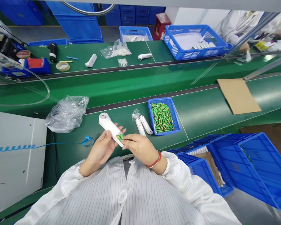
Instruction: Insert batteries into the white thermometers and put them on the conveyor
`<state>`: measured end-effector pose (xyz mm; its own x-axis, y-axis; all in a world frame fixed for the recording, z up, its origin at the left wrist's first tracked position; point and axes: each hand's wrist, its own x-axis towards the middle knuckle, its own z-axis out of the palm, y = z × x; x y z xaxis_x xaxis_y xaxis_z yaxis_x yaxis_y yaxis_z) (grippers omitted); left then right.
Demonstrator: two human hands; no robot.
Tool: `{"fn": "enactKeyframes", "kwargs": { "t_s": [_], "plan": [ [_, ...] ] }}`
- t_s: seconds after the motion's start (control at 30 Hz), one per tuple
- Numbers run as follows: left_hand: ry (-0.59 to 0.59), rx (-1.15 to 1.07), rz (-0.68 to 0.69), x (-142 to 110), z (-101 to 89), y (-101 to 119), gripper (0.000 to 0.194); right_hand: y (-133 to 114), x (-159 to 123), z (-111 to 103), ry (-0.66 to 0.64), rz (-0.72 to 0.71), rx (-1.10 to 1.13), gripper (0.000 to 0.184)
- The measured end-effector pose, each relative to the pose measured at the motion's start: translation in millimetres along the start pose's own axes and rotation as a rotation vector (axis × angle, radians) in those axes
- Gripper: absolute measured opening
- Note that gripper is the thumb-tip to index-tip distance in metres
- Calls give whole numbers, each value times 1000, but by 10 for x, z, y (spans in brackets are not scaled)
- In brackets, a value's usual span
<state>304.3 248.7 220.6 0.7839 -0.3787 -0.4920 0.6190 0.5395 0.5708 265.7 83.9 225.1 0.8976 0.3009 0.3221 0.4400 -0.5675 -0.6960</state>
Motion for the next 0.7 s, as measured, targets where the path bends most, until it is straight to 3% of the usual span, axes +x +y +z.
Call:
{"fn": "enactKeyframes", "kwargs": {
  "t_s": [0.2, 0.4, 0.5, 0.7],
  "plan": [
    [-66, 34, -103, 1, 3, 21, 33, 85, -8, 5, 21, 75, 235, 16],
    [-134, 97, -235, 7, -9, -12, 46, 182, -22, 54, -114, 507, 716, 37],
    [-144, 143, -286, 40, -20, -77, 43, 259, -91, 134, -94, 581, 761, 50],
    [-125, 126, -403, 243, -14, -293, 27, 414, -61, 235, 41, 751, 803, 49]
  ]
}}
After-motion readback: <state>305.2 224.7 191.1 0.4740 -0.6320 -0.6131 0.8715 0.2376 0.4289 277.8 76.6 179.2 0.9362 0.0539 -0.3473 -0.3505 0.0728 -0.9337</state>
